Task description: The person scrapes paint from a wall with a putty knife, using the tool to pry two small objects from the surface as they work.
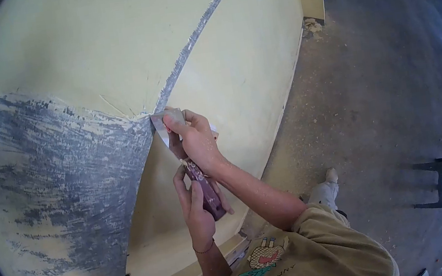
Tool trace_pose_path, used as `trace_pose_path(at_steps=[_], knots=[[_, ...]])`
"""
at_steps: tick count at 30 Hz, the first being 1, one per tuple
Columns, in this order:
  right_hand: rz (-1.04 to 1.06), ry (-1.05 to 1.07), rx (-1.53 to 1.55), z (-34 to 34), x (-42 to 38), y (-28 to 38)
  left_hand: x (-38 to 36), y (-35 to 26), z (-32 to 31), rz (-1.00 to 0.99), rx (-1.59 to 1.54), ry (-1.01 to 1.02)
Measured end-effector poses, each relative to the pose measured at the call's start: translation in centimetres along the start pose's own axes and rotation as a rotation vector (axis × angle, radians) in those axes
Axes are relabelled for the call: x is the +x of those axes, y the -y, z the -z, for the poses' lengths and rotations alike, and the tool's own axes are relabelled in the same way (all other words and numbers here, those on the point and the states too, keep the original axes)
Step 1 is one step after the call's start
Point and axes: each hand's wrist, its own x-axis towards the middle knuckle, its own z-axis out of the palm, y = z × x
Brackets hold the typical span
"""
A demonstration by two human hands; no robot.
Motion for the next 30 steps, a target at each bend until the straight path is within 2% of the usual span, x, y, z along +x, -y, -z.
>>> trace_pose_path(at_steps=[8, 12, 14, 15, 17, 20, 24, 27, 29, 30], knots=[[0.051, -0.049, 0.053, 0.0, 0.7, -0.6, 0.1, 0.5, -0.4, -0.005, -0.06, 0.006], [-0.006, -0.073, 0.02, 0.1, 1.0, 0.1, 0.9, 0.1, -0.9, -0.033, -0.027, -0.02], [0.085, -0.14, -0.112, 0.2, 1.8, 1.1, 2.0, -0.7, -1.4, -0.039, 0.001, -0.043], [0.174, -0.21, -0.057, -0.1, 3.0, 1.5, 3.5, -1.9, -1.4, 0.003, -0.023, -0.015], [0.098, -0.16, 0.01, -0.3, 2.9, 3.5, 3.8, -2.4, -1.9, 0.031, -0.043, 0.019], [0.016, -0.055, -0.06, 1.2, 1.9, 1.4, 1.9, 0.6, -2.6, -0.081, -0.028, 0.009], [-0.072, -0.025, -0.004, 1.1, 0.6, 0.2, 0.7, 0.5, -1.6, -0.046, -0.054, -0.054], [-0.106, 0.006, 0.039, 1.1, 0.5, 0.4, 1.8, -0.4, -1.0, -0.076, 0.11, -0.176], [-0.036, -0.019, -0.017, 0.8, 0.6, 0.4, 3.1, -0.1, 0.0, -0.337, 0.452, -0.267], [-0.034, -0.02, -0.018, 0.9, 0.8, 0.2, 3.7, -0.3, -0.2, -0.338, 0.451, -0.266]])
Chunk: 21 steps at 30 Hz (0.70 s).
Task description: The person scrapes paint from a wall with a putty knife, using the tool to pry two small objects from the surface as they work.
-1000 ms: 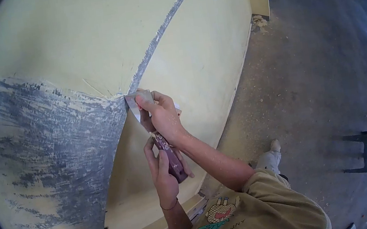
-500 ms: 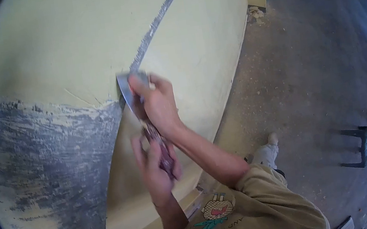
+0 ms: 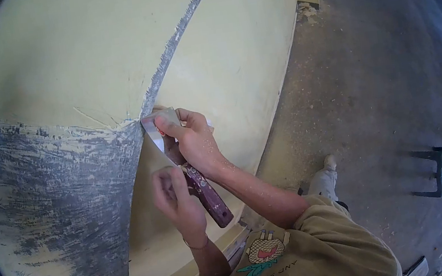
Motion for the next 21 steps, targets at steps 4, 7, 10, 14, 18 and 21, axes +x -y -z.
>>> trace_pose_path(at_steps=[4, 7, 10, 14, 18, 21], knots=[[0.063, 0.004, 0.046, 0.3, 0.5, -0.7, 2.4, -1.1, -1.0, -0.034, 0.135, -0.071], [0.094, 0.02, 0.027, 0.4, 0.5, -0.2, 3.3, -0.9, -1.7, -0.078, 0.215, -0.072], [0.099, 0.013, -0.004, 0.5, 0.6, 0.1, 3.8, -0.5, -1.8, -0.126, 0.222, -0.078], [0.11, 0.0, 0.001, 0.1, 0.9, 0.5, 5.0, -1.3, -2.3, -0.18, 0.246, -0.113], [0.075, 0.006, 0.038, 0.1, 0.3, 0.2, 4.6, -1.5, -2.4, -0.14, 0.243, -0.135], [0.079, 0.014, 0.087, 0.1, 0.6, -0.4, 4.5, -1.4, -1.8, -0.121, 0.262, -0.098]])
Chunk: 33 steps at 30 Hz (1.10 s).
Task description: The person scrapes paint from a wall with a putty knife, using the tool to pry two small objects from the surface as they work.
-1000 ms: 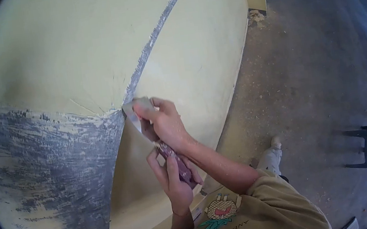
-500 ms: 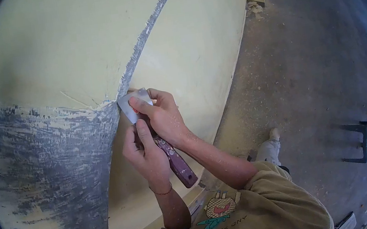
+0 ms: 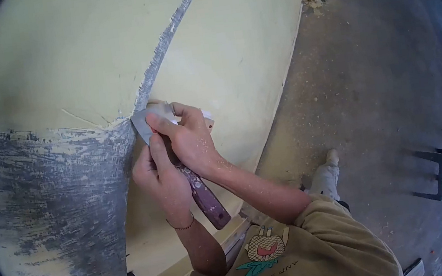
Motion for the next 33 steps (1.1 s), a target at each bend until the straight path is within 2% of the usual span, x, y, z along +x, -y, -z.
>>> trace_pose_path(at_steps=[3, 6, 8, 11, 12, 14, 21, 26, 31, 33], knots=[[-0.019, 0.01, 0.004, 0.1, -0.2, -0.1, -0.2, 0.1, 0.1, 0.036, 0.041, 0.037], [-0.068, 0.032, 0.016, -0.1, -0.4, 0.4, 0.0, -0.3, -0.2, -0.018, 0.017, -0.018], [-0.093, 0.024, 0.071, -0.2, -0.4, -0.1, 0.4, -0.5, 0.2, -0.136, 0.18, -0.01], [-0.094, -0.025, 0.093, -0.7, -0.4, 0.2, 1.2, -1.2, 0.1, -0.204, 0.239, 0.0], [-0.106, -0.026, 0.096, -0.7, -0.2, 0.3, 1.5, -1.6, 0.2, -0.195, 0.248, 0.001], [-0.093, 0.02, 0.167, -0.5, 0.2, 0.6, 2.3, -2.3, 0.4, -0.174, 0.505, 0.095], [-0.096, -0.009, 0.144, -0.9, -0.7, -0.6, 1.1, -1.7, 0.4, -0.106, 0.271, -0.006], [-0.085, 0.019, 0.138, -0.6, -0.9, -0.6, 1.1, -1.5, 1.0, -0.041, 0.435, 0.081], [-0.046, -0.044, 0.177, -1.0, 0.1, 0.2, 3.1, -2.8, 0.1, -0.1, 0.453, 0.121], [-0.086, 0.027, 0.102, 0.2, 0.7, 0.7, 2.8, -2.6, -0.2, -0.107, 0.516, 0.17]])
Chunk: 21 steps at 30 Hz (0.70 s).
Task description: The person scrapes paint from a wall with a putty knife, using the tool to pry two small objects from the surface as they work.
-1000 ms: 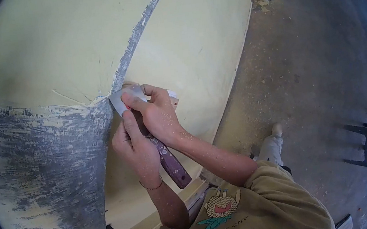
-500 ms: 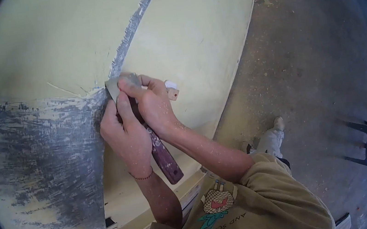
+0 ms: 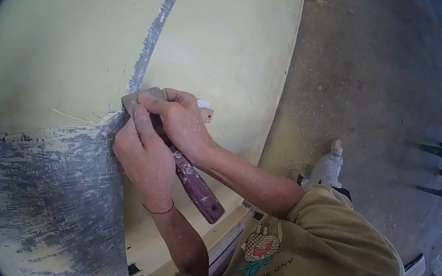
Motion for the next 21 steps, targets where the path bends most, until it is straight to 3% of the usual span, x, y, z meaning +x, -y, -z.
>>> trace_pose_path(at_steps=[5, 9, 17, 21], knots=[[0.001, 0.013, 0.04, -0.2, -0.8, -1.1, -1.6, 1.5, -0.7, -0.055, -0.129, -0.168], [0.003, -0.002, 0.043, -0.2, -0.7, -0.4, -1.2, 0.9, -0.7, 0.039, -0.155, -0.097], [0.002, 0.011, -0.024, 0.5, 0.9, 0.6, 0.6, 0.8, -1.6, -0.123, -0.153, -0.152], [0.019, 0.012, -0.021, 0.2, -0.1, 0.1, -0.5, 0.6, -1.3, -0.009, -0.185, -0.151]])
